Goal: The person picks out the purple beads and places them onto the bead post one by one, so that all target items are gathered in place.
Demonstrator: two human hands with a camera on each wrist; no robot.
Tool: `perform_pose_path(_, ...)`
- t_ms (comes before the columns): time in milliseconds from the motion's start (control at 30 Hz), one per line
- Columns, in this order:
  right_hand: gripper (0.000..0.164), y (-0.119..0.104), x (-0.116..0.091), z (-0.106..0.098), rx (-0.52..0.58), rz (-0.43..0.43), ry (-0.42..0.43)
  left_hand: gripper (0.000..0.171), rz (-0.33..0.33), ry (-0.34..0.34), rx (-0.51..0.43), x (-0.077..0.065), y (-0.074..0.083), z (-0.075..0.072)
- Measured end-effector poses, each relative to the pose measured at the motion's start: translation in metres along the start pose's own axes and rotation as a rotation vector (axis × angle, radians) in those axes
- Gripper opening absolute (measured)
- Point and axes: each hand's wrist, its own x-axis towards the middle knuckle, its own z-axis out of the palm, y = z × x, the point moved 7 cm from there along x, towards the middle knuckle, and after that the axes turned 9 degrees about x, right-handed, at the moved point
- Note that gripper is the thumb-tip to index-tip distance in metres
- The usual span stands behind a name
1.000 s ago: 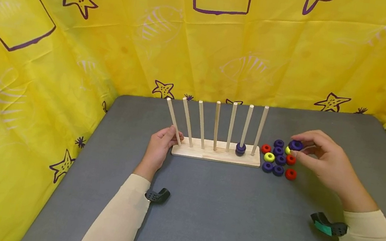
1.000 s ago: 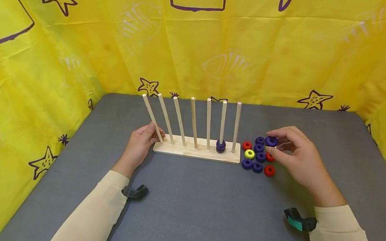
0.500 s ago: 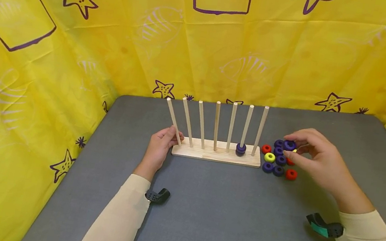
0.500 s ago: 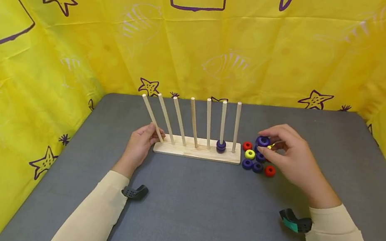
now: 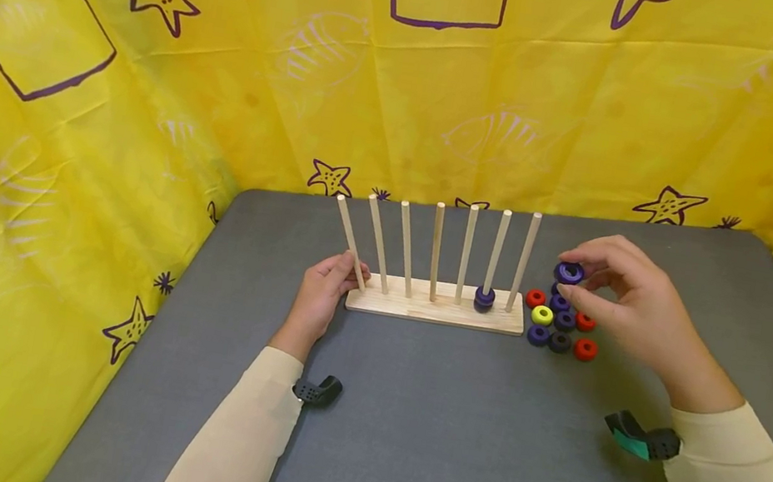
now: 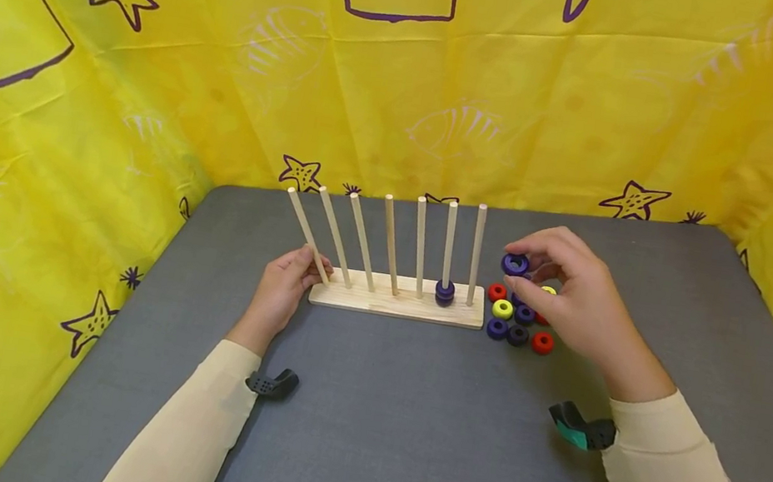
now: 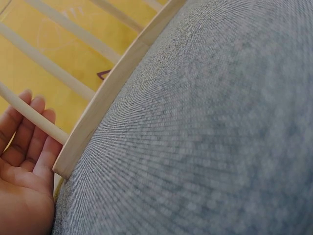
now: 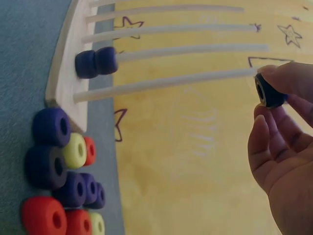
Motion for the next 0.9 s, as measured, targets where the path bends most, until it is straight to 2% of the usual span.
perform_pose_path(533, 0.046, -0.023, 0.021, 0.006, 0.007, -0.05, 0.009, 0.048, 0.002, 0.007, -0.013, 0.0, 0.001, 0.0)
perform_pose_path(900, 0.043, -0.04, 0.038, 0.013, 0.056, -0.093, 0.019, 0.049, 0.012, 0.002, 0.004, 0.001, -0.001, 0.0)
